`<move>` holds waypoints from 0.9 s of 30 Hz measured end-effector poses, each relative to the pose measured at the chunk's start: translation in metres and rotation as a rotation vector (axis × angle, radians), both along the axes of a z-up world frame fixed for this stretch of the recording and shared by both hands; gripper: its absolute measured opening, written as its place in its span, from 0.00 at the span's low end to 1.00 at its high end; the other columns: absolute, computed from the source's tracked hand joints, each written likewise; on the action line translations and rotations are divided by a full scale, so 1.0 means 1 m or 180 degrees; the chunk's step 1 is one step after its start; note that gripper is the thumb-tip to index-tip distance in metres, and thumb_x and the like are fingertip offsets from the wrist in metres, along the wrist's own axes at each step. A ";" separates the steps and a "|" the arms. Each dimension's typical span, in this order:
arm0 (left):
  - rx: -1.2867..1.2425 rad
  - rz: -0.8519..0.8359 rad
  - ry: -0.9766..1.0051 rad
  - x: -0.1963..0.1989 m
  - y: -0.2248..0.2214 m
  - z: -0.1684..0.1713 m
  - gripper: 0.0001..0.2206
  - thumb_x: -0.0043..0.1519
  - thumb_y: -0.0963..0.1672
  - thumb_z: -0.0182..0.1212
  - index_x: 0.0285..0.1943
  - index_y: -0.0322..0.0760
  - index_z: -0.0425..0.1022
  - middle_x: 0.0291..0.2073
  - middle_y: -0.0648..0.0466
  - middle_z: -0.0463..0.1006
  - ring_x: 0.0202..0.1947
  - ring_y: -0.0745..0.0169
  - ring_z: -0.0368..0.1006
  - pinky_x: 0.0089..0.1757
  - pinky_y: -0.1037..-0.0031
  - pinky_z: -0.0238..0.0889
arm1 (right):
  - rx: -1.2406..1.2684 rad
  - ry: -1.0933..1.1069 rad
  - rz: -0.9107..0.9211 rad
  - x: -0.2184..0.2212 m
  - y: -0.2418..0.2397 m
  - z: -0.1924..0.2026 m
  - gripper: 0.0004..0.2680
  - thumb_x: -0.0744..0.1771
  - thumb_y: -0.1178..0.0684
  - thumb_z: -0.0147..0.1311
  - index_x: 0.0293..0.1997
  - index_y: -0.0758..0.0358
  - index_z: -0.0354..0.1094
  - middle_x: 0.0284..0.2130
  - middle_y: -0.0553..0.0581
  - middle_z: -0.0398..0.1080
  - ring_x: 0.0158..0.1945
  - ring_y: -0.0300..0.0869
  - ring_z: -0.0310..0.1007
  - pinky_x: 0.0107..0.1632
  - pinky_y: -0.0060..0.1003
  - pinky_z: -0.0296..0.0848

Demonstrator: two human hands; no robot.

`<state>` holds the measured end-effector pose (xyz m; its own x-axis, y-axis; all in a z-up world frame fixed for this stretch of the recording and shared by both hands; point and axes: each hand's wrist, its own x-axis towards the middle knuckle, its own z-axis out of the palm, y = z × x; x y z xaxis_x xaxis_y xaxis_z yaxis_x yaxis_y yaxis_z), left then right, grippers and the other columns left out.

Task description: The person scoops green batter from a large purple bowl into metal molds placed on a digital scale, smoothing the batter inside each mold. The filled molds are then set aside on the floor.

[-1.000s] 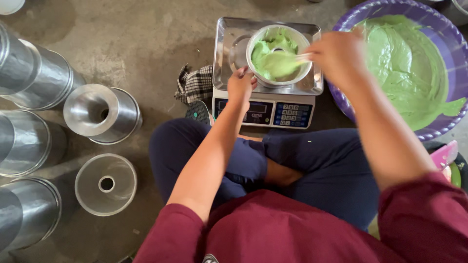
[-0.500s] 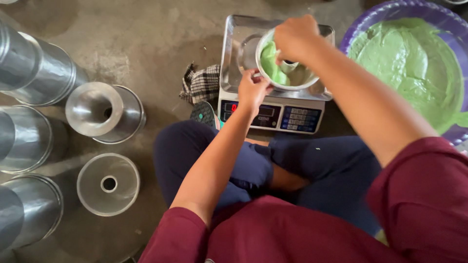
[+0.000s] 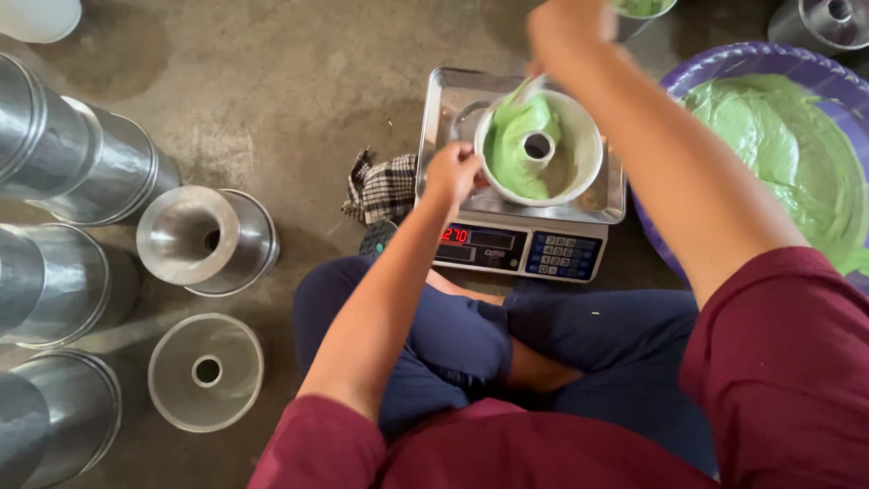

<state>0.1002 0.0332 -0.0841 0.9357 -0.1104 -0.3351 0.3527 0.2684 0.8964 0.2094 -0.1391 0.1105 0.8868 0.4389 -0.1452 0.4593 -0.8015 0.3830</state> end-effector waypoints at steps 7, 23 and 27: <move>0.0598 -0.0120 0.0333 -0.045 0.010 0.017 0.16 0.65 0.44 0.59 0.59 0.30 0.69 0.37 0.50 0.78 0.34 0.62 0.76 0.38 0.70 0.72 | 0.1306 0.0377 -0.0430 -0.030 -0.044 0.054 0.11 0.64 0.41 0.65 0.45 0.51 0.82 0.31 0.55 0.78 0.33 0.50 0.77 0.36 0.47 0.71; 0.0403 -0.0337 0.0867 -0.031 0.016 0.003 0.20 0.62 0.45 0.60 0.59 0.25 0.70 0.50 0.40 0.78 0.40 0.51 0.78 0.39 0.63 0.78 | 0.1026 -0.0282 -0.0354 -0.003 -0.066 0.010 0.10 0.63 0.37 0.67 0.37 0.48 0.83 0.26 0.53 0.78 0.28 0.50 0.74 0.33 0.53 0.67; 0.2118 0.0073 -0.0540 0.035 0.032 0.027 0.16 0.62 0.46 0.62 0.53 0.27 0.75 0.45 0.39 0.82 0.47 0.43 0.79 0.49 0.64 0.69 | 0.1374 -0.0450 0.1255 -0.026 -0.025 0.003 0.11 0.59 0.39 0.66 0.38 0.46 0.83 0.28 0.50 0.76 0.39 0.50 0.75 0.39 0.49 0.69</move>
<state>0.1348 0.0654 -0.0576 0.9809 0.0887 -0.1733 0.1937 -0.3528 0.9154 0.1837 -0.1640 0.1134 0.6427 0.7317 0.2268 0.7220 -0.6776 0.1399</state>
